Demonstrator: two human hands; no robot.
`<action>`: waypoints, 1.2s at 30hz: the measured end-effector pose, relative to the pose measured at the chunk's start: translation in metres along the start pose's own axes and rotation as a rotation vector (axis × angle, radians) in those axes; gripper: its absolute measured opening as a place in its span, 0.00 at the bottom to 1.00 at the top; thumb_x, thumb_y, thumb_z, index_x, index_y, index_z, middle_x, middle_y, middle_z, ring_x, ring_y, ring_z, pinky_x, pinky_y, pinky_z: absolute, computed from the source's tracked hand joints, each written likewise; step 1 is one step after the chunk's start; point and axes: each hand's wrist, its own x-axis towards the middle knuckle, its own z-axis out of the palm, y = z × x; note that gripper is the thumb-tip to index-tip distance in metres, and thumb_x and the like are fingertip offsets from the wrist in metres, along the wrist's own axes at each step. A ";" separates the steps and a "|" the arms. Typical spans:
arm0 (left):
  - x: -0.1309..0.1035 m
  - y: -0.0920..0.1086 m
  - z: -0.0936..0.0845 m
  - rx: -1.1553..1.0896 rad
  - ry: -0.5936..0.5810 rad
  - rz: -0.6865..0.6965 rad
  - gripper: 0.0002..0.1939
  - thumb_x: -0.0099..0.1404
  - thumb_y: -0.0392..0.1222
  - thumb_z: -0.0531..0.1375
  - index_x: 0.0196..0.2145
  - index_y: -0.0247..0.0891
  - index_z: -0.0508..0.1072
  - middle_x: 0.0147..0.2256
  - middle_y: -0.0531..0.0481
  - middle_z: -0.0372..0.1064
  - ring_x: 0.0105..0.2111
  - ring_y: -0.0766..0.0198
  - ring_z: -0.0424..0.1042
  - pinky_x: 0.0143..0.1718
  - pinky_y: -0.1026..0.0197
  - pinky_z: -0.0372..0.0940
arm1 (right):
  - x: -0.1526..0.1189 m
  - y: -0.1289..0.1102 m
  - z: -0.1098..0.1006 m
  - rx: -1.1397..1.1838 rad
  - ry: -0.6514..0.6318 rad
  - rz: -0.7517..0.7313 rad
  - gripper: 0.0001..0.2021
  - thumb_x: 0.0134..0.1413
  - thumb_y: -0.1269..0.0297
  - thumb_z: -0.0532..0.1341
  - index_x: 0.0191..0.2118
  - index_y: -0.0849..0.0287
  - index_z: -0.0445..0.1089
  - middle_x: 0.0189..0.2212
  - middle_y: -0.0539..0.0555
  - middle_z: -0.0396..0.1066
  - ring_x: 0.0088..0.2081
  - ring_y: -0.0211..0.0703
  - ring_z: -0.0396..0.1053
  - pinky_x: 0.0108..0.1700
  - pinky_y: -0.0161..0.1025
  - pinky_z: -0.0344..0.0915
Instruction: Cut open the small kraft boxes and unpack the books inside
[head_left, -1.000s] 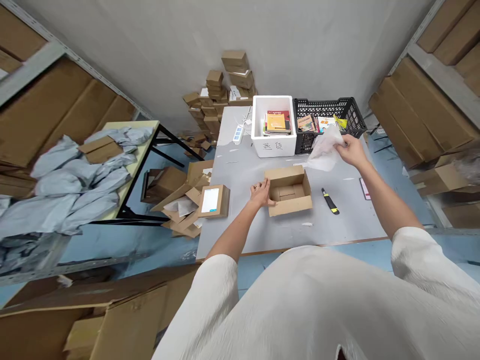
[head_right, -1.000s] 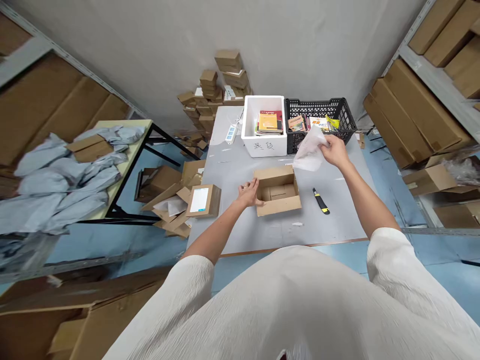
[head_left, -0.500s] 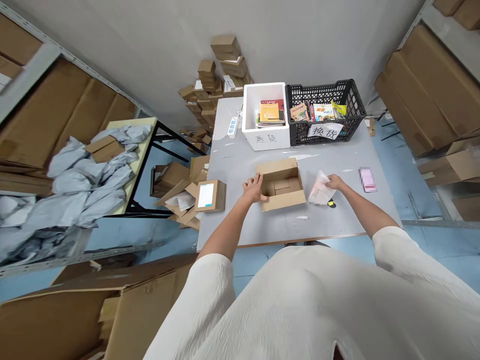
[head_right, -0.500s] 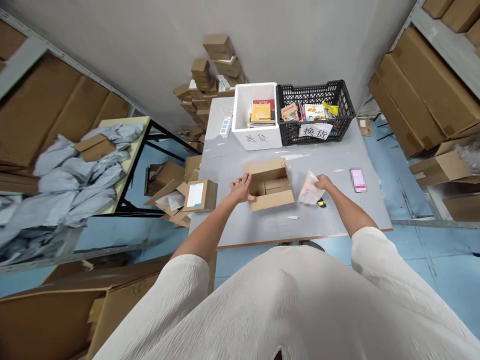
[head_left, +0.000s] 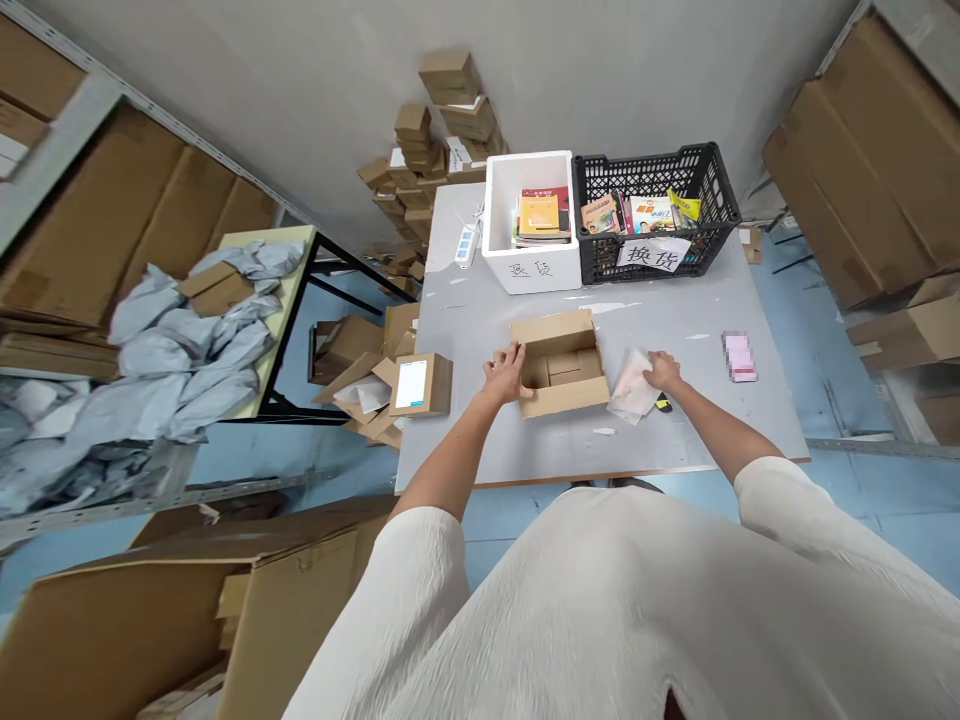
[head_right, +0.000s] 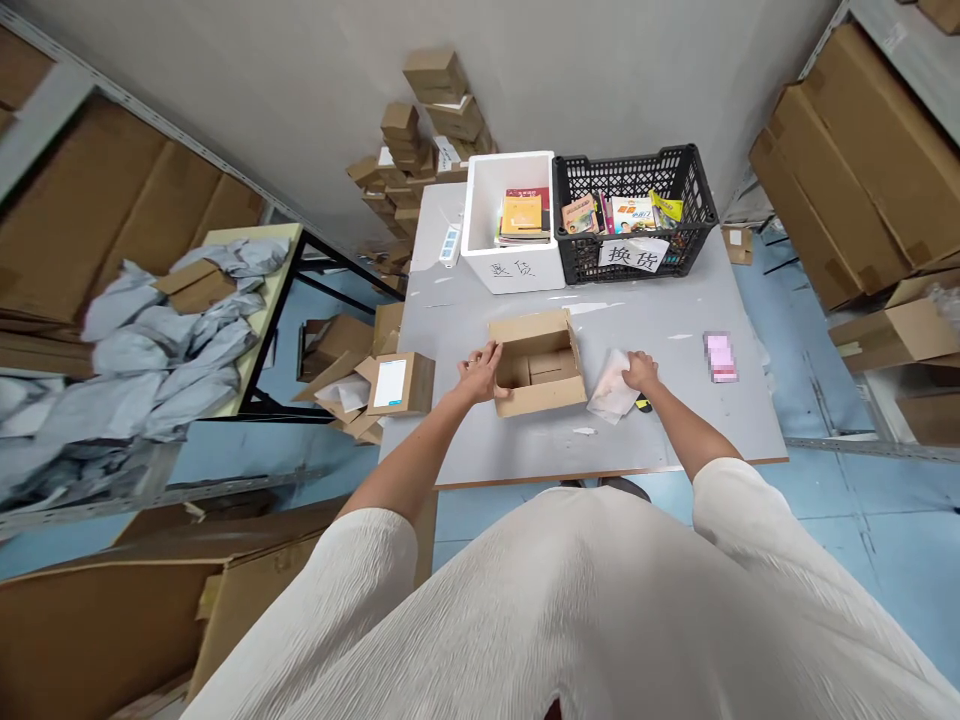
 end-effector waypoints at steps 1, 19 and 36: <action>0.000 0.000 0.000 -0.003 0.008 0.004 0.74 0.56 0.68 0.73 0.83 0.43 0.35 0.82 0.31 0.28 0.75 0.21 0.45 0.67 0.32 0.52 | 0.000 -0.004 -0.003 0.028 0.042 -0.031 0.30 0.61 0.64 0.65 0.68 0.57 0.73 0.69 0.69 0.68 0.68 0.69 0.66 0.69 0.62 0.64; -0.041 -0.043 0.012 -0.823 0.348 -0.279 0.46 0.70 0.44 0.59 0.81 0.37 0.48 0.62 0.35 0.76 0.64 0.44 0.73 0.68 0.42 0.64 | -0.012 -0.098 -0.034 0.793 -0.184 -0.184 0.22 0.60 0.63 0.64 0.59 0.51 0.81 0.64 0.59 0.76 0.50 0.50 0.81 0.58 0.53 0.76; -0.043 -0.056 0.015 -0.916 0.002 0.319 0.70 0.48 0.40 0.75 0.83 0.47 0.47 0.79 0.31 0.43 0.70 0.34 0.65 0.63 0.38 0.71 | -0.041 -0.119 -0.035 0.924 -0.200 -0.080 0.21 0.51 0.63 0.69 0.53 0.52 0.80 0.63 0.57 0.78 0.52 0.50 0.79 0.58 0.50 0.74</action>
